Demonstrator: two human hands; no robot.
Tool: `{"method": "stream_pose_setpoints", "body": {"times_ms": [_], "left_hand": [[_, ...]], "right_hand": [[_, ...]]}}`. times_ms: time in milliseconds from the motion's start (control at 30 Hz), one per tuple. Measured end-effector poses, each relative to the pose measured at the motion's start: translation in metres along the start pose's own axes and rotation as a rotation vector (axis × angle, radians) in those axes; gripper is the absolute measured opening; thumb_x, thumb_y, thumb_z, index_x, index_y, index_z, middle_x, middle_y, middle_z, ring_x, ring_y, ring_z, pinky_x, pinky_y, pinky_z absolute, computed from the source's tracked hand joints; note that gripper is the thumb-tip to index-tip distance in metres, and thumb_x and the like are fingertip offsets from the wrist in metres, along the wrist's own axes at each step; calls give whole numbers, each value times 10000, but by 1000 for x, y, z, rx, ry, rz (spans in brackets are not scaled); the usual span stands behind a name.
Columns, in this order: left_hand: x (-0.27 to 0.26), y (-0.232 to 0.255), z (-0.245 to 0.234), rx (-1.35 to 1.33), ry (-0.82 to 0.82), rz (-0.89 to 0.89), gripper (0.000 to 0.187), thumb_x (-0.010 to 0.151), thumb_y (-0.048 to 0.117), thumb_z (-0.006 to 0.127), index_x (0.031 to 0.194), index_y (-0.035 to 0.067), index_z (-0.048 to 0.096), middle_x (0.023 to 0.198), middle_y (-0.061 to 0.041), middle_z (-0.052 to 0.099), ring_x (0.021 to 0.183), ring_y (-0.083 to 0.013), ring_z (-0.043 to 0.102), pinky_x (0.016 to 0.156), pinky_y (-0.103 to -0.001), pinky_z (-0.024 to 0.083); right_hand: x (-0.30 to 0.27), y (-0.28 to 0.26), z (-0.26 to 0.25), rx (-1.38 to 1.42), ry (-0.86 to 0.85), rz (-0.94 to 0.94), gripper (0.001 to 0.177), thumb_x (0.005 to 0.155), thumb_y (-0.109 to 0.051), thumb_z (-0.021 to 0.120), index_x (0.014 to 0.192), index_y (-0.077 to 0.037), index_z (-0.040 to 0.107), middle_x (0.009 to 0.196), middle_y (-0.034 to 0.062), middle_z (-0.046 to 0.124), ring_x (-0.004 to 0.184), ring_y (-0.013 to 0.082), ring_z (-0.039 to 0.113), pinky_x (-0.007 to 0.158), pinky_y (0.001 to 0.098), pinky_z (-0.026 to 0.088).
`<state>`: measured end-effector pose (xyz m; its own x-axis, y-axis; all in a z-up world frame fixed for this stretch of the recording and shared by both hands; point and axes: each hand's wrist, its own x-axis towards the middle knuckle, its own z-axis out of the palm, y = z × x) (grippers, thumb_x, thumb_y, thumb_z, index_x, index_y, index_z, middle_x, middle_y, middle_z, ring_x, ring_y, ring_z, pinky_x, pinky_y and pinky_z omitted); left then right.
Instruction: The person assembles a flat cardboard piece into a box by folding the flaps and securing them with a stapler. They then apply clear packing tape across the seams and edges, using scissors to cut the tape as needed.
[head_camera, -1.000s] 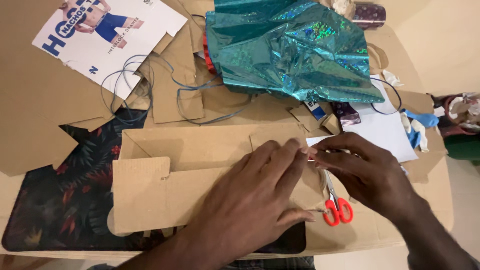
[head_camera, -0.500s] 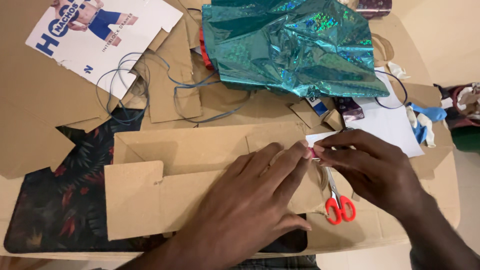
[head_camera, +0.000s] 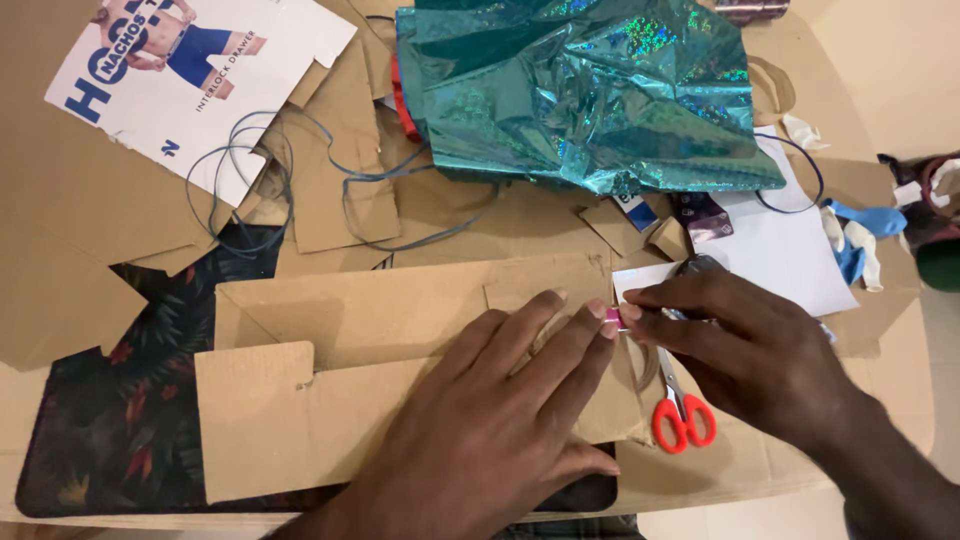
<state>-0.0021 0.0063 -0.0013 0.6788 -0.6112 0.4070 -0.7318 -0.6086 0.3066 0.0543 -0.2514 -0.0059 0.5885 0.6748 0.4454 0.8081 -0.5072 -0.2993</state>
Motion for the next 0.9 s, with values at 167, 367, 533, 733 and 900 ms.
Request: {"method": "stream_pose_setpoints", "body": {"times_ms": [167,367,533,733,900], "left_hand": [[-1,1,3,74,11,30,787,838,586,699,1278,-65,645,1418,-162,558,1350,-328,469,1044,-465,443],[-5,2,8,122,43,10,753,877,613,678,1272,-28,662,1441,-129,534,1376,-306,446,1024,-487,436],[-7,3,12,122,20,-3,778,852,614,691,1285,-33,657,1436,-133,535,1368,-337,429,976,-539,424],[-9,2,15,54,-28,-60,813,797,559,752,1334,-36,616,1400,-131,529,1373,-340,426,991,-609,394],[-4,1,14,-36,-95,-92,771,795,502,767,1320,-36,598,1404,-135,523,1385,-360,407,973,-664,362]], "right_hand": [[-2,0,-1,-69,-34,19,254,789,-13,797,1030,-54,730,1065,86,702,931,265,724,738,357,595],[-3,1,-5,-91,-63,6,307,782,-10,791,1078,-80,742,1067,69,708,929,257,720,744,358,596],[-7,4,-4,-88,-74,12,308,802,-23,779,1101,-92,744,1076,52,700,957,243,712,759,356,596],[-2,5,-8,-149,-254,-11,564,595,18,719,1145,-107,737,1074,80,678,990,303,681,727,392,580],[9,-8,-10,-162,-255,42,497,643,31,730,1117,-122,741,1056,57,696,939,276,692,672,383,576]]}}
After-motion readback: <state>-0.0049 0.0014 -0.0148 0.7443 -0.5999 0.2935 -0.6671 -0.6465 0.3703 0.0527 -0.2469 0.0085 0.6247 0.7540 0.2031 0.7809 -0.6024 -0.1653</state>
